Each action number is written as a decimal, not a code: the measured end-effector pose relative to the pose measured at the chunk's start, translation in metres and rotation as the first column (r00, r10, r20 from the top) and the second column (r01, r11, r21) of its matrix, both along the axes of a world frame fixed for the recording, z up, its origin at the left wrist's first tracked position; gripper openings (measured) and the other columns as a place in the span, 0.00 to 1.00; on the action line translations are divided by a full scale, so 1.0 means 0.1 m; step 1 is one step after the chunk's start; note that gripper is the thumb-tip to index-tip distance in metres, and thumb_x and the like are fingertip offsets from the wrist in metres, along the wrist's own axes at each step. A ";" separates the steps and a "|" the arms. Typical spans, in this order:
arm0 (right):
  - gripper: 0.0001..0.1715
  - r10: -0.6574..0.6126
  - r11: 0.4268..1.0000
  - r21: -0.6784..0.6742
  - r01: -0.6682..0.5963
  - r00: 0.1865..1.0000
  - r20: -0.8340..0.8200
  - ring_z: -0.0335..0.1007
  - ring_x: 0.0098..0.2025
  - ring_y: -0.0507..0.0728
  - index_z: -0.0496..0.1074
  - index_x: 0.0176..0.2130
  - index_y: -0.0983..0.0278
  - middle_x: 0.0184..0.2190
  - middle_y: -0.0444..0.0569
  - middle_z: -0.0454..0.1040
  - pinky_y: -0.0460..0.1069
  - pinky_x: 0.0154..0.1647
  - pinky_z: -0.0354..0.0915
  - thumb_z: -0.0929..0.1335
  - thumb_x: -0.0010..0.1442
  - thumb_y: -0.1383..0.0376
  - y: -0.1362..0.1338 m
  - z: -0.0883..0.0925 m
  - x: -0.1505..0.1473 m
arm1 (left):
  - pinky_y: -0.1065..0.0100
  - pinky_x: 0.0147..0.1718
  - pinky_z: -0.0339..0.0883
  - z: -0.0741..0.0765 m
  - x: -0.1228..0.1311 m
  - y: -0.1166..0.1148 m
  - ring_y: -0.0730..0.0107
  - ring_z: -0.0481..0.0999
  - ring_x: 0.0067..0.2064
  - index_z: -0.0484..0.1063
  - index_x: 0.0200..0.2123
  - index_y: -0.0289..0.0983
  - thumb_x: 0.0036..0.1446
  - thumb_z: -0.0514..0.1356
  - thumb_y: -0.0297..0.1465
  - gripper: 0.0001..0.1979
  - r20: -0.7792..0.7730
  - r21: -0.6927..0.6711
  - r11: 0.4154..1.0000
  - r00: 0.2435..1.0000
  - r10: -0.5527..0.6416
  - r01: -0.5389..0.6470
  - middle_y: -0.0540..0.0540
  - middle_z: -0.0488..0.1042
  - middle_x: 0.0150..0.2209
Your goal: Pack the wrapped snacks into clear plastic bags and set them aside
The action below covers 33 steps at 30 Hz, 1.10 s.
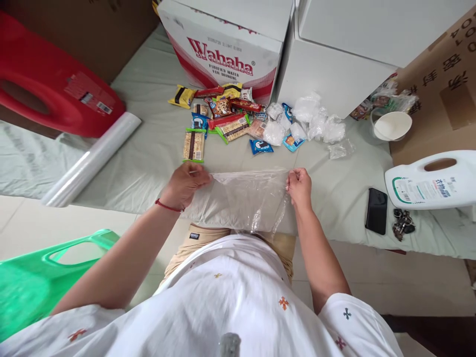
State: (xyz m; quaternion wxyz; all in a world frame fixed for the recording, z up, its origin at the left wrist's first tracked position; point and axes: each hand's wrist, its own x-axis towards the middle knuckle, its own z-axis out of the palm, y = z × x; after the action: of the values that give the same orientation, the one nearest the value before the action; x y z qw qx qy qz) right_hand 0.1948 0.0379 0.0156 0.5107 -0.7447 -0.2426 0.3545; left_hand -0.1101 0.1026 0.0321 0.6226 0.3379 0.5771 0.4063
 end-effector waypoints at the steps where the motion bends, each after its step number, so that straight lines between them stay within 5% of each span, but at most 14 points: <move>1: 0.15 -0.008 1.000 -0.001 0.008 1.000 -0.001 0.56 0.16 0.47 0.64 0.34 0.58 0.21 0.36 0.66 0.44 0.13 0.49 0.72 0.57 0.55 0.04 -0.02 -0.02 | 0.71 0.33 0.69 0.01 -0.02 -0.01 0.73 0.75 0.35 0.66 0.32 0.40 0.47 0.74 0.26 0.18 -0.055 0.024 0.997 0.996 0.074 -0.073 0.53 0.73 0.32; 4: 0.16 -0.015 1.000 0.028 0.015 1.000 0.002 0.56 0.16 0.48 0.63 0.35 0.58 0.21 0.36 0.66 0.45 0.13 0.49 0.72 0.58 0.54 0.10 -0.10 -0.08 | 0.70 0.25 0.65 0.04 -0.06 -0.25 0.70 0.78 0.31 0.66 0.34 0.41 0.58 0.70 0.43 0.18 -0.172 -0.050 0.992 0.980 0.103 -0.113 0.50 0.76 0.34; 9: 0.18 -0.005 0.999 0.053 0.005 1.000 0.007 0.57 0.17 0.48 0.63 0.36 0.57 0.21 0.36 0.65 0.45 0.14 0.49 0.71 0.58 0.51 0.08 -0.18 -0.16 | 0.69 0.16 0.51 -0.05 0.11 -0.74 0.68 0.74 0.18 0.73 0.34 0.36 0.56 0.57 0.65 0.34 -0.044 -0.344 0.906 0.959 -0.280 0.249 0.40 0.81 0.27; 16: 0.17 -0.011 0.999 0.041 0.009 0.999 0.037 0.57 0.16 0.48 0.65 0.35 0.58 0.21 0.37 0.67 0.44 0.13 0.48 0.72 0.57 0.52 0.04 -0.16 -0.01 | 0.73 0.17 0.51 -0.14 0.35 -0.70 0.79 0.61 0.17 0.73 0.21 0.36 0.46 0.74 0.46 0.21 0.064 -0.210 0.883 0.907 -0.417 0.420 0.46 0.77 0.21; 21: 0.16 -0.014 1.000 -0.005 0.014 0.998 0.056 0.56 0.15 0.46 0.67 0.33 0.60 0.19 0.37 0.67 0.43 0.12 0.48 0.74 0.54 0.54 0.00 -0.18 0.31 | 0.74 0.17 0.46 -0.18 -0.01 -0.63 0.80 0.59 0.18 0.74 0.23 0.35 0.42 0.77 0.42 0.19 0.153 -0.231 0.869 0.898 -0.412 0.438 0.48 0.72 0.18; 24: 0.17 0.059 0.998 -0.033 -0.058 0.998 0.027 0.55 0.14 0.46 0.68 0.33 0.60 0.19 0.37 0.67 0.43 0.12 0.47 0.75 0.53 0.54 -0.03 -0.23 0.35 | 0.73 0.18 0.45 -0.23 -0.26 -0.64 0.79 0.57 0.18 0.74 0.24 0.36 0.40 0.78 0.42 0.20 0.071 -0.262 0.858 0.895 -0.440 0.442 0.50 0.70 0.18; 27: 0.16 0.111 0.993 -0.045 -0.111 0.994 0.016 0.56 0.14 0.47 0.68 0.34 0.59 0.19 0.37 0.66 0.43 0.12 0.47 0.74 0.54 0.53 -0.08 -0.27 0.27 | 0.71 0.22 0.53 -0.13 -0.39 -0.65 0.74 0.62 0.23 0.75 0.29 0.38 0.41 0.77 0.37 0.16 -0.299 -0.134 0.943 0.895 -0.331 0.304 0.51 0.70 0.23; 29: 0.16 0.125 0.991 -0.052 -0.123 0.992 0.024 0.56 0.14 0.48 0.68 0.34 0.59 0.19 0.37 0.67 0.43 0.12 0.47 0.74 0.55 0.53 -0.10 -0.29 0.21 | 0.69 0.28 0.59 0.04 -0.38 -0.66 0.70 0.66 0.28 0.76 0.33 0.39 0.46 0.74 0.35 0.13 -0.563 0.085 0.970 0.814 -0.142 0.227 0.50 0.72 0.29; 31: 0.15 0.138 0.989 -0.056 -0.136 0.990 0.037 0.56 0.15 0.48 0.68 0.34 0.59 0.19 0.37 0.67 0.44 0.13 0.48 0.73 0.55 0.53 -0.10 -0.29 0.16 | 0.66 0.35 0.63 0.24 -0.26 -0.66 0.66 0.68 0.32 0.76 0.36 0.40 0.54 0.68 0.33 0.06 -0.671 0.278 0.920 0.741 -0.020 0.276 0.47 0.74 0.34; 33: 0.15 0.156 0.987 -0.050 -0.153 0.986 0.054 0.56 0.15 0.48 0.68 0.34 0.59 0.19 0.37 0.67 0.44 0.13 0.48 0.73 0.56 0.53 -0.09 -0.28 0.13 | 0.63 0.41 0.65 0.38 -0.06 -0.67 0.62 0.71 0.36 0.76 0.35 0.41 0.61 0.62 0.33 0.04 -0.670 0.370 0.835 0.739 -0.063 0.407 0.44 0.75 0.36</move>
State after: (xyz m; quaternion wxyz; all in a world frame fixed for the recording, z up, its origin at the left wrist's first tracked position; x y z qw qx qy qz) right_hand 0.2079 0.0289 -0.0121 0.4574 -0.7451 -0.3062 0.3767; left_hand -0.1161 0.0360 0.0696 0.3313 0.6746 0.5787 0.3166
